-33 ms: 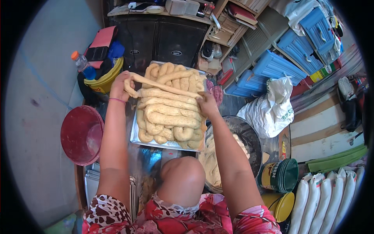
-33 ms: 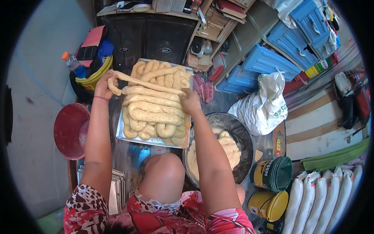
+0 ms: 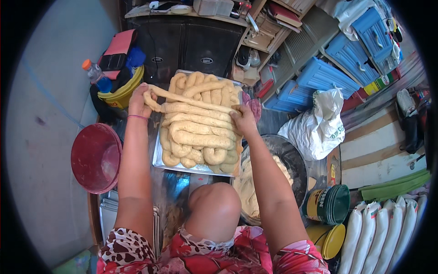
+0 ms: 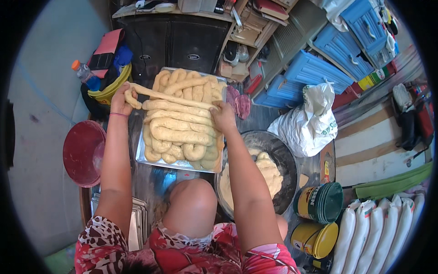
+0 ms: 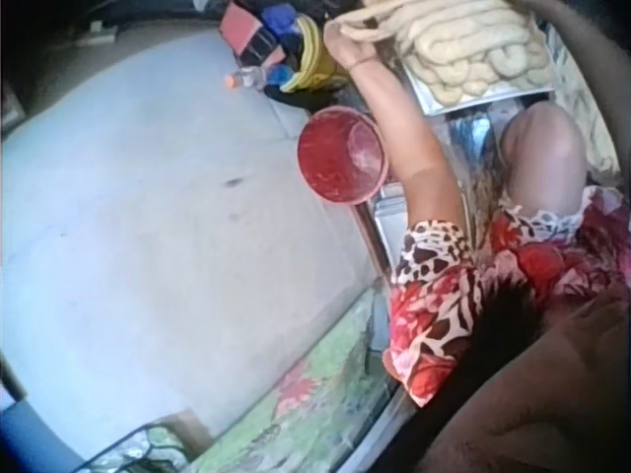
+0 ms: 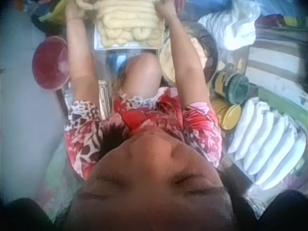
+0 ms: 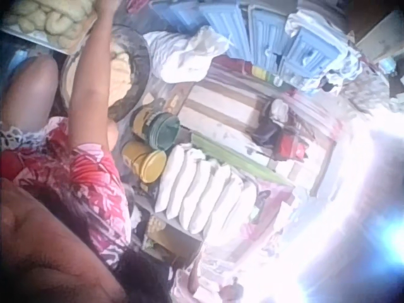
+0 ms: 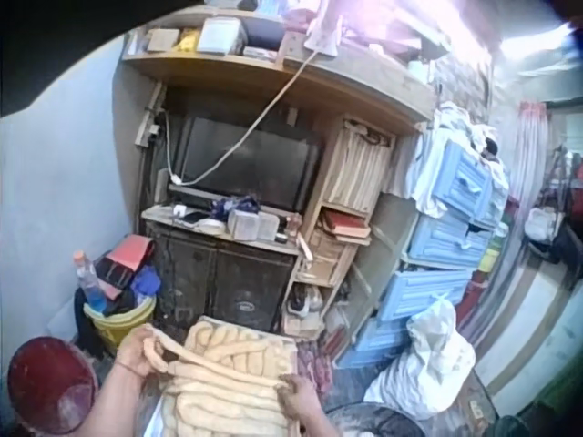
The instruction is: The person kneads dough in a large bowl by hand, stretches and shapes it into long strips, and arranges the strips onto a metal tray.
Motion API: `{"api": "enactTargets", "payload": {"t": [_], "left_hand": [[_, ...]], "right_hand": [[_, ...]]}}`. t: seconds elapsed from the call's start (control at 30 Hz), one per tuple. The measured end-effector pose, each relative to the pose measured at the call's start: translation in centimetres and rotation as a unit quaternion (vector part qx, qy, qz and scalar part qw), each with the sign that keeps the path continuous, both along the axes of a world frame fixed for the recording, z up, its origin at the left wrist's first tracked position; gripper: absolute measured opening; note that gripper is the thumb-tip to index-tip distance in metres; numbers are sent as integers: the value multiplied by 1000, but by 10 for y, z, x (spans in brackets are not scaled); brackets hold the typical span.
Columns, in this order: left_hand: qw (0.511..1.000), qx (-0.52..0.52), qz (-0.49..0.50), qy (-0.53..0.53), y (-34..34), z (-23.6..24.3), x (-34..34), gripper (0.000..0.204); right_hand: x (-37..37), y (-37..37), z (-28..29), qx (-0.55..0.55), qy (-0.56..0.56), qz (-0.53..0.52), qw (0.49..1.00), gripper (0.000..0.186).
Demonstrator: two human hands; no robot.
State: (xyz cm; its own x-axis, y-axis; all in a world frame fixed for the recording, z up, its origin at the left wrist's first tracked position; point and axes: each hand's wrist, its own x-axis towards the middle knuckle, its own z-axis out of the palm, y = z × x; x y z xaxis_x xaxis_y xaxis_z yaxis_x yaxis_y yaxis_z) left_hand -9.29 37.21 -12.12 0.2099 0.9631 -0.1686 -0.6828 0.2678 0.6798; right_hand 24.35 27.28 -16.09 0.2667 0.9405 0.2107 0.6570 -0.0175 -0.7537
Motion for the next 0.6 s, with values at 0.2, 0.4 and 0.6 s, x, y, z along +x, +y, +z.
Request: {"api": "enactTargets", "payload": {"t": [0.2,0.4,0.6], "left_hand": [[988,-6,90,-124,-14,11,63,34],[697,217,-126,671,-30,47,83,41],[561,468,55,681,-16,7,103,37]], "right_hand": [[-26,3,29,-14,-71,81,994,41],[-64,15,40,-54,-109,80,989,67],[-56,17,29,-22,-170,89,981,52]]}}
